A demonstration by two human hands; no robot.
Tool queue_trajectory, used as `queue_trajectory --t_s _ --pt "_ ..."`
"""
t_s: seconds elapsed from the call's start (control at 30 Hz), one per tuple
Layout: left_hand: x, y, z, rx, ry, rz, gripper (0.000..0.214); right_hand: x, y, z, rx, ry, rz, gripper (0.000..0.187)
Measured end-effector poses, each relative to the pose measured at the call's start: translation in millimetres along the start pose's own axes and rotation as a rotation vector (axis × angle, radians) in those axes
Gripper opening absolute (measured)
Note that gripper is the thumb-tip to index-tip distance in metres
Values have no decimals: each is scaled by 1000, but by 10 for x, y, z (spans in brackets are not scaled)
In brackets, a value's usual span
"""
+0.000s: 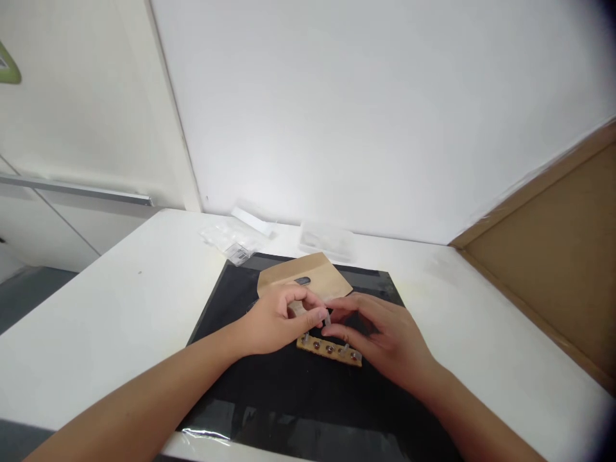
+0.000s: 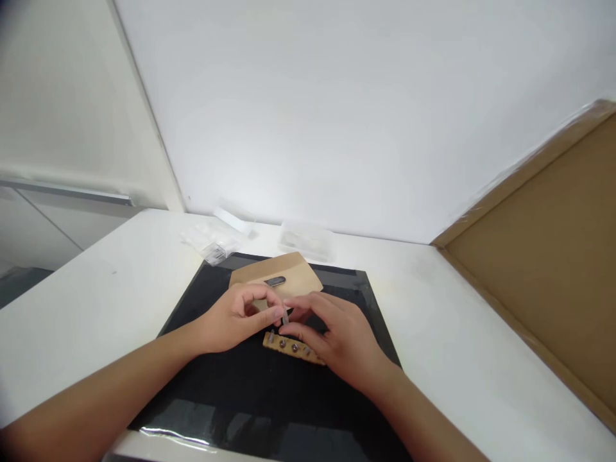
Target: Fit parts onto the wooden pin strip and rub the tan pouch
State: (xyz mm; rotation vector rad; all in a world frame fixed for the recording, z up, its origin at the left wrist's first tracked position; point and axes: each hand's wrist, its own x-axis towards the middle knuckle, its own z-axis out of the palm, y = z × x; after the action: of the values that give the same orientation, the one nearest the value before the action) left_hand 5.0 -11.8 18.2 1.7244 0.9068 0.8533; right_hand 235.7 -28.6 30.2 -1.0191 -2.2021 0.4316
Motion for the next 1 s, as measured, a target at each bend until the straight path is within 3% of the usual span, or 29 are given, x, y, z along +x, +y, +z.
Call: queue_trajectory --t_s 0.23,0.4,0.5,0.73,0.9,1.0 --pt "18 -46 1 -2 -13 36 20 -115 51 144 26 69 -51 27" --pt "20 -41 -2 129 10 90 18 -159 47 150 50 39 60 16" --pt "23 -42 -7 251 28 216 19 -168 40 153 70 11 130 11" --pt "2 -38 24 535 180 547 20 -159 52 176 142 1 255 14" --pt "-45 -21 56 693 338 549 21 -176 -6 197 142 -51 289 21" --pt "-52 -33 39 741 365 518 17 -201 -51 229 150 -86 297 22"
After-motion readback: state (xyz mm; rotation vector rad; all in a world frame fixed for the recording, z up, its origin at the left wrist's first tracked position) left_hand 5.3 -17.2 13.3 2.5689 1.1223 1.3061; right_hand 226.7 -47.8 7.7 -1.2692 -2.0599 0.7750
